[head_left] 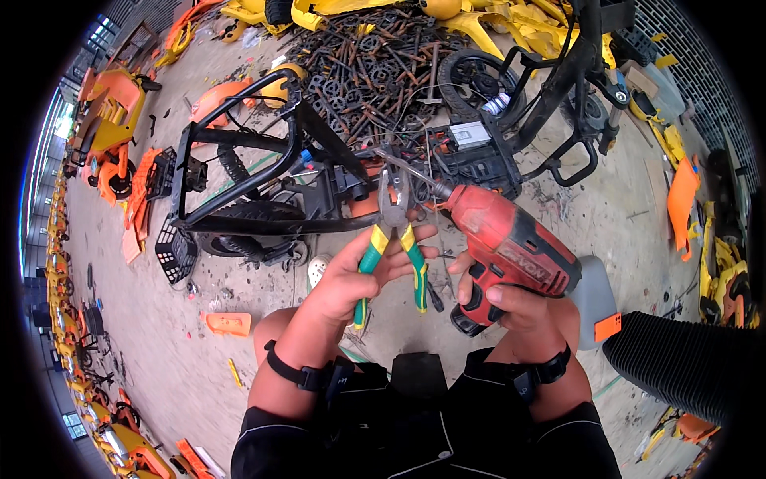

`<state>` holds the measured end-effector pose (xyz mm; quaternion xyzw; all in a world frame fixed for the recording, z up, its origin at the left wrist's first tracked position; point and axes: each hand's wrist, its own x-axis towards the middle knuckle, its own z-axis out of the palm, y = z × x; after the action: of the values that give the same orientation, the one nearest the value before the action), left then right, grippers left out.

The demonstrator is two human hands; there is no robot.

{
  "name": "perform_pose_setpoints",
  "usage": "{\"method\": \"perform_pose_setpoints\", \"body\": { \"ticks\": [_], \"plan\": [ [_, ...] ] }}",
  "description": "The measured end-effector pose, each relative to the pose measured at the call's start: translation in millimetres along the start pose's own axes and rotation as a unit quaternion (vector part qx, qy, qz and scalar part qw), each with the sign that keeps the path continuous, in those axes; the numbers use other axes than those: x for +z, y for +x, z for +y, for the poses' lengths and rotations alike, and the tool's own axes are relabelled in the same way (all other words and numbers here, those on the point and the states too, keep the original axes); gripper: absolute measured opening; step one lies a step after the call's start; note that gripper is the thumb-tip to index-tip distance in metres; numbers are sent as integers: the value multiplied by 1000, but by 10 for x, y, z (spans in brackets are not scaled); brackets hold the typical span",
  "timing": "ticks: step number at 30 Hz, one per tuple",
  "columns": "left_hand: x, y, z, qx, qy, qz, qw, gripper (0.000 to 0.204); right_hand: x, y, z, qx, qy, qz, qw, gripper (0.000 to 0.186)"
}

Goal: The person uses a pair of pliers and a power drill to work on wires and components on the frame of a vehicle, handling small hardware and cables by hand.

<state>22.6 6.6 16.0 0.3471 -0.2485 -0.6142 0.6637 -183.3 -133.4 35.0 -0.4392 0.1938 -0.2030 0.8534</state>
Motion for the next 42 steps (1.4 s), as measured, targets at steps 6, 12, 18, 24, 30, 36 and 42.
{"method": "perform_pose_setpoints", "body": {
  "ticks": [6,12,18,24,30,36,42],
  "plan": [
    [-19,2,11,-1,-1,5,1000,96,-5,34,54,6,-10,-1,1000,79],
    [-124,0,-39,14,26,20,999,90,9,62,58,10,-33,-3,999,73],
    [-136,33,-50,-5,121,81,989,86,-5,73,54,32,-30,-10,999,46],
    [-144,20,-57,-59,153,146,976,81,-51,78,79,43,-55,-7,998,41],
    [-175,6,-69,-77,174,148,970,73,-52,73,90,37,-76,22,996,50],
    [-150,-8,-41,-99,210,182,956,64,-87,98,70,45,-17,19,999,51],
    [-119,28,-41,-86,205,176,959,62,-67,78,176,47,-35,31,998,50]
  ]
}}
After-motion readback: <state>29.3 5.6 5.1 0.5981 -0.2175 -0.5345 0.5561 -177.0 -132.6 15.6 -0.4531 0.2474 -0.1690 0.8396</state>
